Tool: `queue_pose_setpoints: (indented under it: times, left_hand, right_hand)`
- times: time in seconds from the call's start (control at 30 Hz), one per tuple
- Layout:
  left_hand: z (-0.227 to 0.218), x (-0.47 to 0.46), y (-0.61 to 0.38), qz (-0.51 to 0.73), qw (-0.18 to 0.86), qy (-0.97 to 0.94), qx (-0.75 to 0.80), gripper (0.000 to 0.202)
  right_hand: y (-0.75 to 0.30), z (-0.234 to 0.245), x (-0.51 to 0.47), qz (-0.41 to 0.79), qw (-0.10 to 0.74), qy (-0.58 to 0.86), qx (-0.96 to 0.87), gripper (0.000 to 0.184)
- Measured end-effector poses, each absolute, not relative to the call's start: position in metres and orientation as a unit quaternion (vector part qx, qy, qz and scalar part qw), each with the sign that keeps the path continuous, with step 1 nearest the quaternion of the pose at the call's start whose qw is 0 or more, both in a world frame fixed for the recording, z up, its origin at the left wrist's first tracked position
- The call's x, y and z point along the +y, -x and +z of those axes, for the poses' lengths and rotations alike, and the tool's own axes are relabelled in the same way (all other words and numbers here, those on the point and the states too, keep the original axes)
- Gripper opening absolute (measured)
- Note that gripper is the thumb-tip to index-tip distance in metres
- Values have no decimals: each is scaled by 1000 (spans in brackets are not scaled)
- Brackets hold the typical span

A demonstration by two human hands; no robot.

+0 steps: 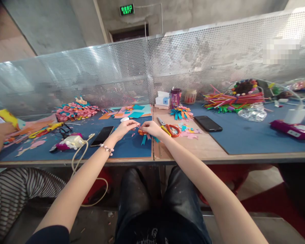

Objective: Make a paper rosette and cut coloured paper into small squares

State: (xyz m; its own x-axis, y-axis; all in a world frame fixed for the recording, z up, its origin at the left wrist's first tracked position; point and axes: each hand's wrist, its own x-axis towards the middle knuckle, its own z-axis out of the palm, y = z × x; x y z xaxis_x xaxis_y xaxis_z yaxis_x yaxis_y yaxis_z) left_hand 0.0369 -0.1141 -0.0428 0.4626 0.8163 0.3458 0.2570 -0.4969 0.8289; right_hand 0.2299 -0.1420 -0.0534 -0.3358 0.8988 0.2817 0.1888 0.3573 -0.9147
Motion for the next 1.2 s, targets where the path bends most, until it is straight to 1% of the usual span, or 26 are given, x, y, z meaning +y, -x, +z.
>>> queue_pose_setpoints:
  times: [0.4, 0.73, 1.2]
  left_hand:
    - [-42, -115, -36, 385, 358, -778, 346, 29]
    - [-43, -115, -36, 383, 357, -777, 350, 30]
    - [-43, -114, -36, 382, 350, -781, 348, 30]
  right_hand:
    - [-229, -49, -147, 406, 416, 398, -709, 15]
    - [-228, -50, -146, 392, 410, 397, -722, 15]
    - [-228, -50, -146, 401, 401, 399, -721, 20]
